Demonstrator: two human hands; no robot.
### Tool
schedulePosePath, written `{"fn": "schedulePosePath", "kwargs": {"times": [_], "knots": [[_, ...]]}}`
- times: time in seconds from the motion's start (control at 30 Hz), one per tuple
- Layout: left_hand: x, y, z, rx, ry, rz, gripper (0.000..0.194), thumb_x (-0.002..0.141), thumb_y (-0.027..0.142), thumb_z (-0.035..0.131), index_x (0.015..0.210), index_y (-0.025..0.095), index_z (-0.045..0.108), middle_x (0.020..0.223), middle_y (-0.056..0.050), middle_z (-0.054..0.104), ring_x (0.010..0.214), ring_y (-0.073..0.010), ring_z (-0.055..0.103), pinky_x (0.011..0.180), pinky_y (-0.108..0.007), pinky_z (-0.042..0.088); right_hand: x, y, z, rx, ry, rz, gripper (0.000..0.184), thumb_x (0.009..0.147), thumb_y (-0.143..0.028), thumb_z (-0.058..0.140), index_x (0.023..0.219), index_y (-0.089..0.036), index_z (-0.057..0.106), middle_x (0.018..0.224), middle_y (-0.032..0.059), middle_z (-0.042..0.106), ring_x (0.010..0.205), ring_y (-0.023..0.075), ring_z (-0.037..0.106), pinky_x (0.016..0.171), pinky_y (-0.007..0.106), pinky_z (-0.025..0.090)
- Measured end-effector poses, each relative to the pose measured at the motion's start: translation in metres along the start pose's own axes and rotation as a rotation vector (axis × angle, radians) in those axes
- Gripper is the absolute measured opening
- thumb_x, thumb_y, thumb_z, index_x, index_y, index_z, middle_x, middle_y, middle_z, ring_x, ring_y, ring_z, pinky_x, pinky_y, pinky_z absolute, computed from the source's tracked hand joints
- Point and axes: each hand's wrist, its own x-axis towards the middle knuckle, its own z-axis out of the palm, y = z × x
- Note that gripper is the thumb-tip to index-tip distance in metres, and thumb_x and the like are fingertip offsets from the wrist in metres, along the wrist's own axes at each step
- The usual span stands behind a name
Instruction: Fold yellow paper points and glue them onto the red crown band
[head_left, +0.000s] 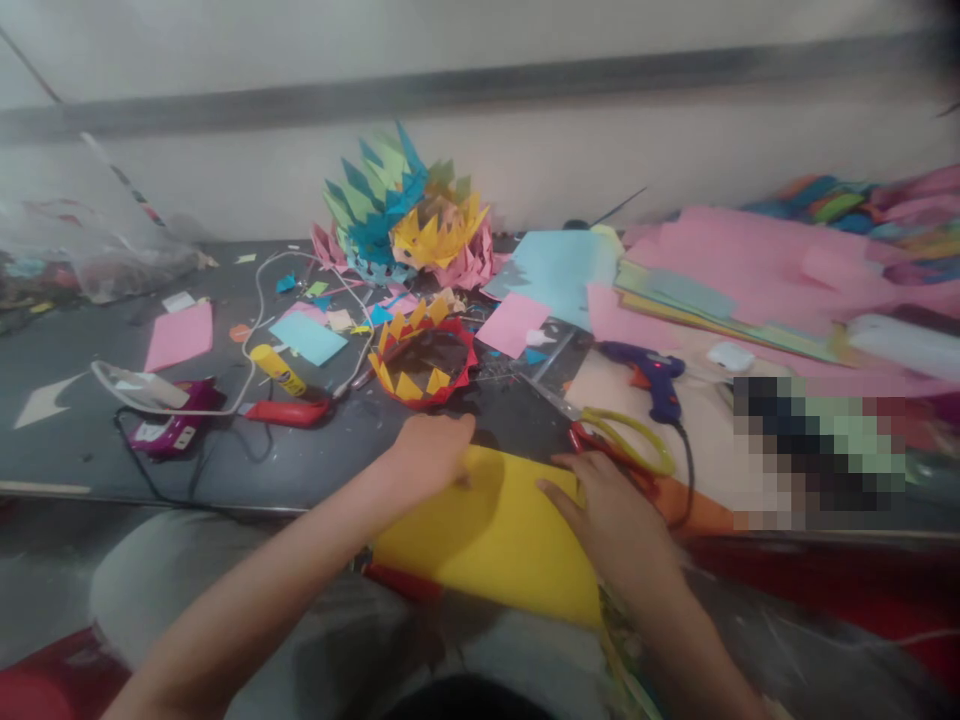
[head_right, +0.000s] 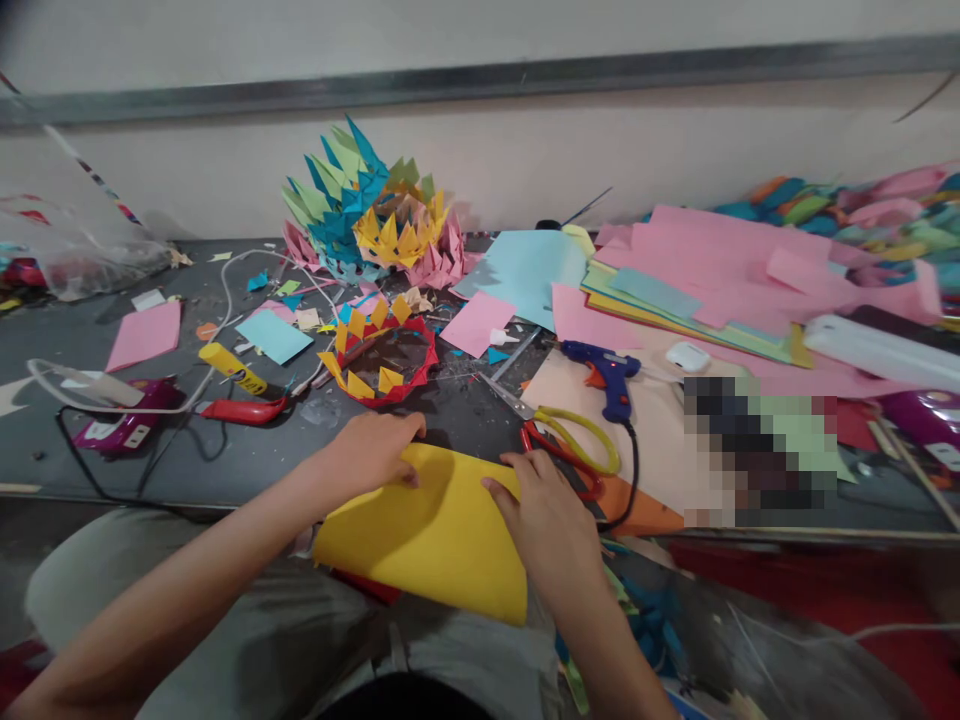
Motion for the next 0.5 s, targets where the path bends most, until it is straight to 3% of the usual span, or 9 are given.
{"fn": "schedulePosePath", "kwargs": {"times": [0.07,0.17,0.27,0.33,0.43,0.5], "knots": [[0.000,-0.005,0.002,0.001,0.017,0.048,0.031,0.066,0.030,0.074,0.092,0.016,0.064,0.085,-0.011,0.068,0.084,-0.0292,0.063,0.069,-0.032,0.041,0.000,0.001,0.002,0.019,0.026,-0.010,0.034,0.084,-0.046,0.048,0.104,-0.021,0.060,0.103,0.0078,0.061,0.095,0.0253,0.061,0.069,0.034,0.048],[-0.003,-0.019,0.005,-0.138,0.080,0.131,0.014,0.070,0.031,0.068,0.075,0.019,0.066,0.075,-0.004,0.066,0.075,-0.0213,0.060,0.062,-0.026,0.036,0.000,0.005,0.006,0.111,0.134,0.002,0.048,0.080,-0.050,0.053,0.116,-0.017,0.055,0.108,0.0117,0.057,0.100,0.0277,0.058,0.078,0.040,0.048],[-0.009,-0.034,0.005,-0.413,0.098,0.137,0.022,0.070,0.039,0.067,0.068,0.018,0.064,0.061,0.003,0.058,0.058,-0.0130,0.050,0.051,-0.022,0.029,0.001,0.005,0.004,0.351,0.260,0.037,0.055,0.074,-0.052,0.059,0.116,-0.016,0.056,0.114,0.0139,0.056,0.107,0.0297,0.054,0.087,0.043,0.046],[-0.015,-0.039,0.001,-0.525,0.072,0.106,0.028,0.070,0.045,0.066,0.066,0.017,0.062,0.057,0.006,0.051,0.055,-0.0104,0.044,0.049,-0.020,0.027,0.002,0.002,-0.001,0.625,0.185,0.105,0.047,0.073,-0.052,0.060,0.105,-0.017,0.061,0.107,0.0116,0.062,0.097,0.0278,0.060,0.080,0.041,0.050],[-0.025,-0.043,-0.007,-0.611,0.054,0.051,0.032,0.068,0.047,0.067,0.067,0.016,0.061,0.059,0.006,0.049,0.055,-0.0095,0.042,0.048,-0.019,0.028,0.005,-0.004,-0.010,1.031,-0.047,0.258,0.035,0.073,-0.051,0.062,0.087,-0.018,0.064,0.077,0.0058,0.068,0.068,0.0222,0.065,0.058,0.033,0.053],[-0.032,-0.047,-0.011,-0.663,0.042,0.023,0.029,0.067,0.045,0.069,0.071,0.016,0.063,0.064,0.005,0.054,0.058,-0.0103,0.047,0.049,-0.018,0.032,0.008,-0.009,-0.016,1.177,-0.087,0.335,0.032,0.069,-0.048,0.067,0.080,-0.018,0.064,0.065,0.0029,0.066,0.056,0.0192,0.063,0.050,0.029,0.051]]}}
